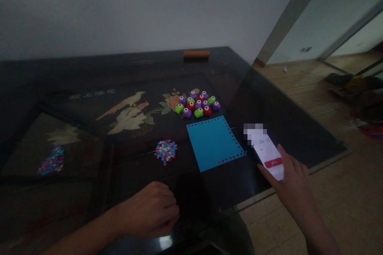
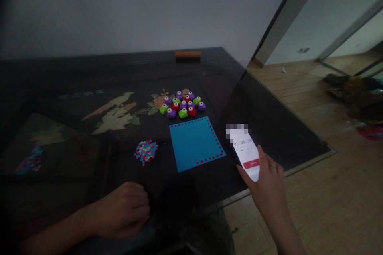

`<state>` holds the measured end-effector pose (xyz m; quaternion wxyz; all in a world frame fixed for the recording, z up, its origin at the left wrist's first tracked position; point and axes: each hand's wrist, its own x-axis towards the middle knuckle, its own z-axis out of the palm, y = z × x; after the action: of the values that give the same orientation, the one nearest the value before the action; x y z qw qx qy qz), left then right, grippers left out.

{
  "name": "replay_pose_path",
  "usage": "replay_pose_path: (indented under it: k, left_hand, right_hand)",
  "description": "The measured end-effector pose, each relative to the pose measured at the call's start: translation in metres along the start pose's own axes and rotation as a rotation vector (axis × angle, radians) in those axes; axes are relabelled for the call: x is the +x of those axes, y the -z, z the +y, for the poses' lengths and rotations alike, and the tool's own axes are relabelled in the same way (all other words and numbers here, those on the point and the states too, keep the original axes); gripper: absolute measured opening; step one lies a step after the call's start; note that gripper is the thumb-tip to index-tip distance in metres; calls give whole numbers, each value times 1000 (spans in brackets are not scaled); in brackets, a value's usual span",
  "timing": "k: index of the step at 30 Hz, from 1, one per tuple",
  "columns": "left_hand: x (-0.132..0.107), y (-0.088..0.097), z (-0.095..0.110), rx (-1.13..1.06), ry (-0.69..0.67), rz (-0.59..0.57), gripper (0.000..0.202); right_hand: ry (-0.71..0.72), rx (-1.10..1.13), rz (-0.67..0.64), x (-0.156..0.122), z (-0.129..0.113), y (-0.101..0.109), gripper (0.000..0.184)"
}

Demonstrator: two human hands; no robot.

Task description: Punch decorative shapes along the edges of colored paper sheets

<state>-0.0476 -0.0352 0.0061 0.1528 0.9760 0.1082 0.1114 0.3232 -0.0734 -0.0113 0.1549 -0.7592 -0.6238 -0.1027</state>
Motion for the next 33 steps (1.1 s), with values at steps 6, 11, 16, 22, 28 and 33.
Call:
replay_pose_path:
  k: [6, 11, 16, 22, 28, 33]
  left_hand:
    - [1, 2, 1, -1, 8, 3, 21]
    - [1, 2, 1, 13, 5, 2, 21]
    - [0, 1, 0, 8, 9, -14, 19]
    - [-1, 0, 0, -3, 5, -11, 19]
    - [0, 1, 1, 21, 9, 0, 21]
    - [0, 1, 1, -2, 1, 16, 22]
  right_hand:
    - [-61, 17, -7, 17, 14, -5, 94]
    - [-118, 36, -24, 40, 30, -9, 97]
    - [-151, 63, -27, 57, 41, -13, 92]
    - [-142, 51, -11, 69, 48, -21, 85]
    - [-109, 77, 24, 79, 51, -30, 80]
    - [-73, 91, 42, 82, 54, -33, 79]
